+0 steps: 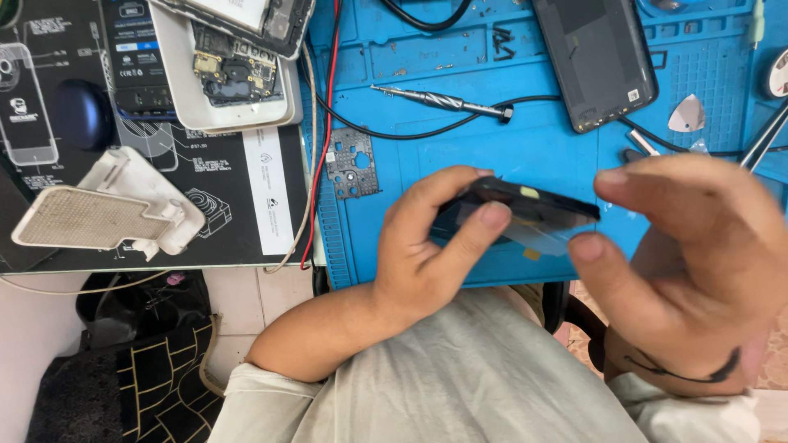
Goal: The person pries open the back of a smartphone by hand, then uses a screwdriver to unscrew small screws from the exposed internal frame of the disassembled phone on a blue repair mat, working around the battery and motherboard.
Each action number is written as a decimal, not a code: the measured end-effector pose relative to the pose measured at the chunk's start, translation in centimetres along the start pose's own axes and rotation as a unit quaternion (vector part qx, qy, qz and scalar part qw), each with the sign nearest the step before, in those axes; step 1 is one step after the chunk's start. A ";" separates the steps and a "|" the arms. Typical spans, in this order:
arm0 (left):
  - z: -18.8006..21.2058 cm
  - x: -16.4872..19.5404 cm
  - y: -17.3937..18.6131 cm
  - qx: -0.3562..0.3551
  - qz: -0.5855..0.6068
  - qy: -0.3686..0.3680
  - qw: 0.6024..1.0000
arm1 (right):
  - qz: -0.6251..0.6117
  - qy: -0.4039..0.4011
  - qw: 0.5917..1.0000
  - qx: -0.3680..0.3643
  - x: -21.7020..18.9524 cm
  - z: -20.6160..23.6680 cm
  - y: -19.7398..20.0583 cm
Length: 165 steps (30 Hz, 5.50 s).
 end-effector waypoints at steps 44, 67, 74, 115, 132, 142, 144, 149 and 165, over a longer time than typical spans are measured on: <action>-0.5 -1.0 0.0 -0.079 0.106 0.062 0.989 | -0.110 -0.078 0.987 0.091 5.9 3.1 -2.4; 1.1 -0.9 0.3 -0.020 0.182 0.111 0.977 | -0.665 -0.408 0.602 -0.168 11.9 7.3 -9.6; 0.3 -1.2 1.1 0.016 0.095 0.094 0.991 | -0.677 -0.374 0.607 -0.184 10.5 6.6 -9.9; 2.1 0.3 1.1 0.052 0.039 0.072 0.995 | -0.668 -0.412 0.606 -0.133 12.4 8.0 -11.0; 0.4 2.2 -1.5 -0.119 -0.261 -0.063 0.956 | -0.599 -0.408 0.677 -0.129 11.6 8.4 -12.1; 0.2 0.0 0.3 -0.040 0.019 0.047 0.998 | -0.635 -0.378 0.656 -0.150 11.6 7.6 -10.5; 0.7 -1.5 0.7 0.025 0.156 0.121 0.980 | -0.578 -0.409 0.685 -0.169 12.1 7.6 -10.2; 2.5 1.3 3.9 -0.007 -0.108 0.038 0.993 | -0.305 -0.459 0.770 -0.322 13.2 6.0 -7.9; 1.1 3.0 11.0 -0.132 -0.422 -0.092 0.892 | 0.214 0.051 0.908 -0.357 4.5 -3.0 -11.0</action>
Point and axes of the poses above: each hand's wrist, its own z-axis away from the middle knuckle, its own y-axis out of the back of the hand, x = y × z, the point moved 9 cm from there along -z, towards the middle knuckle, and after that the axes turned 11 degrees about -y, right-handed, at the moved point
